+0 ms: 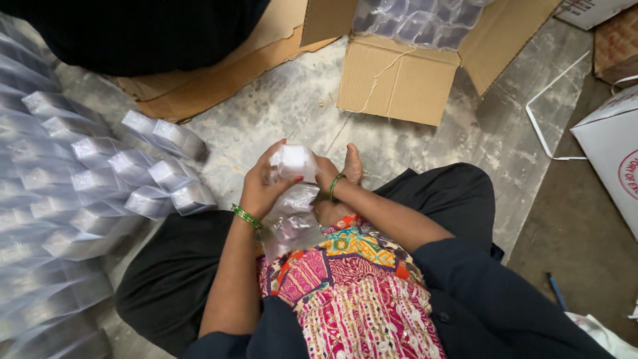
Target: The person sits on the floor and packs white plastic boxes into clear plastic bags, one at a time, then places the bagged boxes into a cardboard box. They gather boxes from a pile beside them and seal each bag by hand.
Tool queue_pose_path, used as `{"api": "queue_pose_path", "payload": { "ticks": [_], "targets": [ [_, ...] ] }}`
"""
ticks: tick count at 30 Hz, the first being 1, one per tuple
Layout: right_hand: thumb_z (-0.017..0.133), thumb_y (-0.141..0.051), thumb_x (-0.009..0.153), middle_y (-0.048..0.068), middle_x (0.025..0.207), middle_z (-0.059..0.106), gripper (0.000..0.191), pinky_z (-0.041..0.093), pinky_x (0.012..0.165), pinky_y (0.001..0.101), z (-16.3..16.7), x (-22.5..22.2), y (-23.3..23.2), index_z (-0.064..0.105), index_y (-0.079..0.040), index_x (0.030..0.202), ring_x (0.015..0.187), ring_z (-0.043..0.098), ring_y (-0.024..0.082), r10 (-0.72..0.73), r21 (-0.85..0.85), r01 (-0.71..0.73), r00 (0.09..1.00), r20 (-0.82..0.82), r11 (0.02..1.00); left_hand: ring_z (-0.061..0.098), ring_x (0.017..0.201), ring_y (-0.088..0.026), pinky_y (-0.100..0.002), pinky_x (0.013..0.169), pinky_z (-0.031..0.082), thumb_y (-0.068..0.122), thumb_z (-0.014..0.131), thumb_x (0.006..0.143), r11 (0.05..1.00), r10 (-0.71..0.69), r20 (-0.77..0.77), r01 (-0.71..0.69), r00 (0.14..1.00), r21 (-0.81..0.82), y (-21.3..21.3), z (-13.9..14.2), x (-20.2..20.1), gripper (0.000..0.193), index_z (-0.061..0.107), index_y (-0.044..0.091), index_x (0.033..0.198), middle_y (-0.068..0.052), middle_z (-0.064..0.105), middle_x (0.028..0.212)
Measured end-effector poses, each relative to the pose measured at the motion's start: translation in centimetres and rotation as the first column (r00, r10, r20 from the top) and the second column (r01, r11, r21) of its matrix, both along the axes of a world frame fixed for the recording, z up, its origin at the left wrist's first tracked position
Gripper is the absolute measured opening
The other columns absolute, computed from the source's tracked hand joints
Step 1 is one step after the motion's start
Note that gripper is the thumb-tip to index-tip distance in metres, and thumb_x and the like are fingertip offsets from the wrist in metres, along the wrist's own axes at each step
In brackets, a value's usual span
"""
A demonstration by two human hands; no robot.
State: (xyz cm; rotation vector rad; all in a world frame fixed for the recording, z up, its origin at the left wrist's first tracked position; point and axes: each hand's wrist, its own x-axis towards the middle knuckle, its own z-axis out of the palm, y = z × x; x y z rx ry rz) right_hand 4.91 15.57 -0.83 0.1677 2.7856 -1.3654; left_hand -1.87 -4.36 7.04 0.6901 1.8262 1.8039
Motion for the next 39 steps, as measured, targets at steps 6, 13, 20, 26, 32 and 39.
{"api": "queue_pose_path", "payload": {
  "ticks": [6,13,20,26,32,39],
  "targets": [
    [0.084,-0.035,0.079,0.015,0.114,0.075,0.053,0.056,0.095,0.0381,0.5,0.4,0.0,0.069,-0.007,0.12,0.108,0.073,0.029,-0.01,-0.204,0.023,0.998,0.065,0.979,0.041,0.063,-0.005,-0.021,0.059,0.042,0.011,0.089,0.077,0.976,0.078,-0.038,-0.085,0.996,-0.203,-0.2,-0.5,-0.8,0.084,0.051,0.012,0.152,0.005,0.045,0.068],
    [0.075,-0.019,0.083,0.018,0.117,0.071,0.043,0.055,0.094,0.0376,0.2,-0.7,0.4,0.066,-0.004,0.122,0.11,0.069,0.033,0.078,0.19,-0.034,0.97,-0.228,0.981,0.061,0.105,-0.015,-0.031,0.086,0.052,0.009,0.099,0.06,0.974,0.014,-0.199,-0.059,0.98,-0.219,0.0,0.7,-1.1,0.105,0.044,0.006,0.149,-0.008,0.066,0.12],
    [0.068,-0.01,0.092,0.011,0.117,0.074,0.032,0.058,0.096,0.0358,-0.1,-2.3,-0.7,0.064,-0.005,0.123,0.11,0.073,0.024,0.104,-0.485,-0.064,0.993,0.056,0.872,0.067,0.115,-0.013,-0.03,0.1,0.054,0.012,0.09,0.074,0.987,-0.133,-0.023,0.13,0.991,-0.091,-0.3,1.8,-0.3,0.074,0.057,0.006,0.14,-0.007,0.072,0.125],
    [0.076,-0.009,0.079,0.019,0.11,0.071,0.051,0.056,0.091,0.0435,1.1,-1.3,-0.9,0.056,-0.005,0.126,0.107,0.068,0.041,0.015,0.279,-0.051,0.992,0.128,0.959,0.064,0.11,-0.011,-0.03,0.093,0.055,0.009,0.09,0.07,0.987,-0.091,-0.01,0.089,0.996,-0.136,-1.7,1.3,-1.2,0.075,0.058,0.005,0.139,-0.008,0.07,0.124],
    [0.09,-0.019,0.057,0.024,0.109,0.067,0.084,0.053,0.086,0.0462,1.8,0.0,-0.4,0.048,-0.005,0.129,0.104,0.064,0.045,0.008,0.101,0.001,0.996,-0.087,0.995,0.064,0.114,-0.009,-0.028,0.097,0.055,0.005,0.086,0.076,0.992,-0.091,0.162,0.076,0.983,0.099,-1.3,1.4,-0.6,0.08,0.049,0.007,0.147,-0.004,0.066,0.129],
    [0.089,-0.046,0.067,0.014,0.123,0.071,0.073,0.047,0.091,0.0522,0.8,0.1,1.9,0.066,-0.015,0.128,0.113,0.067,0.034,-0.084,0.324,0.062,0.995,0.052,0.944,0.045,0.07,-0.003,-0.02,0.069,0.046,0.0,0.084,0.077,0.993,-0.106,0.058,0.109,0.993,-0.044,-0.8,0.5,-0.1,0.076,0.055,0.004,0.147,0.006,0.047,0.075]
  ]
}}
